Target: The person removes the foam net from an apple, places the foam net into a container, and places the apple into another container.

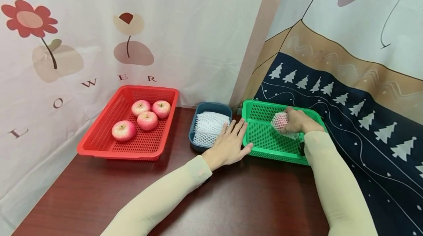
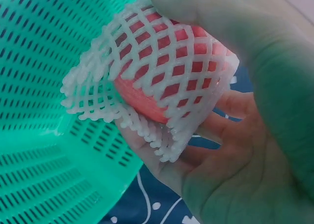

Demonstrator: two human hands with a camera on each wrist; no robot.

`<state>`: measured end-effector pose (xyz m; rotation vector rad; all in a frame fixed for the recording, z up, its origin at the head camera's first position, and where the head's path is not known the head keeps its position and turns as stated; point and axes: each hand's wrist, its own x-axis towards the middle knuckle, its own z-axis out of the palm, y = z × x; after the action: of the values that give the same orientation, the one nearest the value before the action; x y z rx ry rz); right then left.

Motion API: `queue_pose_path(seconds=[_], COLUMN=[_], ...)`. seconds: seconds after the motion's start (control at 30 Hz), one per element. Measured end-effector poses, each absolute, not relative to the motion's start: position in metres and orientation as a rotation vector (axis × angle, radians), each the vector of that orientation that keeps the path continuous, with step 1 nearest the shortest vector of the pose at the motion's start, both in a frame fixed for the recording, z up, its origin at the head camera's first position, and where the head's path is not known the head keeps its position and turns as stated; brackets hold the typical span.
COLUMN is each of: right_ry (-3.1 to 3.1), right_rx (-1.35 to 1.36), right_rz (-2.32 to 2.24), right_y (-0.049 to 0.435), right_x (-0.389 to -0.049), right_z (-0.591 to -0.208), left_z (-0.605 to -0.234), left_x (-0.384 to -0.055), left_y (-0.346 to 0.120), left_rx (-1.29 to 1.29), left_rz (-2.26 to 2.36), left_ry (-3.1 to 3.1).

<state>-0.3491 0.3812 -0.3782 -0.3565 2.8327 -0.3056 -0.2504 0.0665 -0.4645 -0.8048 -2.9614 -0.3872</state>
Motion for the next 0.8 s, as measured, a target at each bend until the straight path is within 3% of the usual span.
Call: queue_pose_path(seconds=[0.8], right_ry=[2.993], right_rx=[-0.592], right_rz=[-0.522], right_y=[0.334], right_x=[-0.299], right_z=[-0.371], left_z=[-0.468], left_x=[-0.249], left_y=[0.070], left_rx=[-0.780], left_rz=[-0.409], left_ry=[-2.968])
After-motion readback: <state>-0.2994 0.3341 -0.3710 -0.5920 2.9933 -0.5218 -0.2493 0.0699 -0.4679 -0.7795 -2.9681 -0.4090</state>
